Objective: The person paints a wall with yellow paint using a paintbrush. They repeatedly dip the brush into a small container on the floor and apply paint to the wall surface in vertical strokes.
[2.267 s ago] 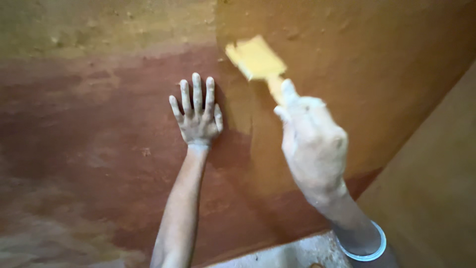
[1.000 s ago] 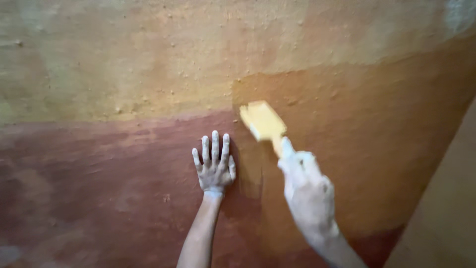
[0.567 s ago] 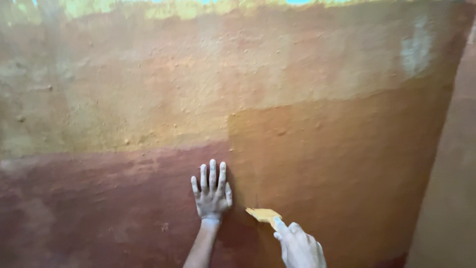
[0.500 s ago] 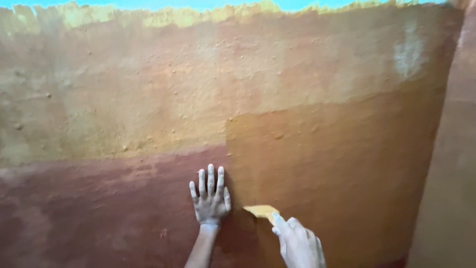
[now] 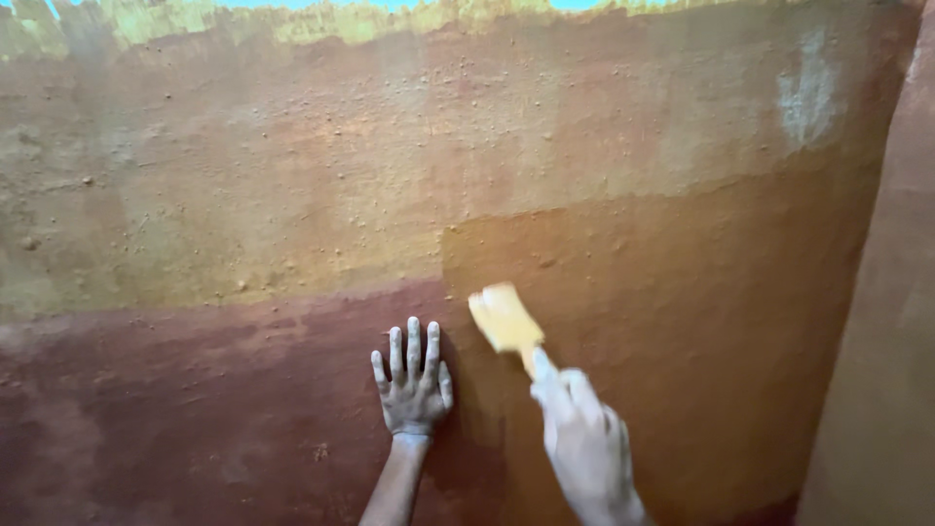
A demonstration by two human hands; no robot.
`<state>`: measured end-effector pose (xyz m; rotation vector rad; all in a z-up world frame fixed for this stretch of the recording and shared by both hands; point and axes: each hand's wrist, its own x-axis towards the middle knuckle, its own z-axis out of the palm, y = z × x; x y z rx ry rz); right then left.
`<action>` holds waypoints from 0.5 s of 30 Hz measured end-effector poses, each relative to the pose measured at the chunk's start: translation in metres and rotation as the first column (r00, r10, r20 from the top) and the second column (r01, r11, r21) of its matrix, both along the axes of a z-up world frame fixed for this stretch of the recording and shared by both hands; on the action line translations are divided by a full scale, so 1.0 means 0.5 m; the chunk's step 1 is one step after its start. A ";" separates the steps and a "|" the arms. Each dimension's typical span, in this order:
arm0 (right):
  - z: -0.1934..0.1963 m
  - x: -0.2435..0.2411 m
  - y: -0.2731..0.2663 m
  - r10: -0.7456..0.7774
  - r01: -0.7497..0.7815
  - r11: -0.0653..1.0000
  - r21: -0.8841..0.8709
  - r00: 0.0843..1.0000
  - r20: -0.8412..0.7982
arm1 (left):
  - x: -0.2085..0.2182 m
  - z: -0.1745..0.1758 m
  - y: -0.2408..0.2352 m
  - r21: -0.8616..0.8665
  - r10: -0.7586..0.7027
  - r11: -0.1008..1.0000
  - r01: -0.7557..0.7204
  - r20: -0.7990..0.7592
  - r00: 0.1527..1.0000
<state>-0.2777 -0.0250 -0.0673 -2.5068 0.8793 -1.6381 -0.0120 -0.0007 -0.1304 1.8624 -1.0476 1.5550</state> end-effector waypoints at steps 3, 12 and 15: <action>-0.118 -0.004 -0.020 -0.017 0.056 0.983 0.172 0.976 -0.218 | -0.003 0.000 0.001 -0.018 -0.014 1.000 0.014 -0.003 1.000; -0.178 0.015 -0.037 0.033 0.072 0.964 0.255 0.922 -0.387 | -0.005 -0.012 -0.003 -0.030 0.024 0.999 -0.025 -0.012 1.000; -0.065 -0.002 -0.008 -0.015 0.030 0.994 0.103 0.989 -0.148 | -0.001 -0.005 -0.004 -0.027 0.013 1.000 -0.013 -0.015 1.000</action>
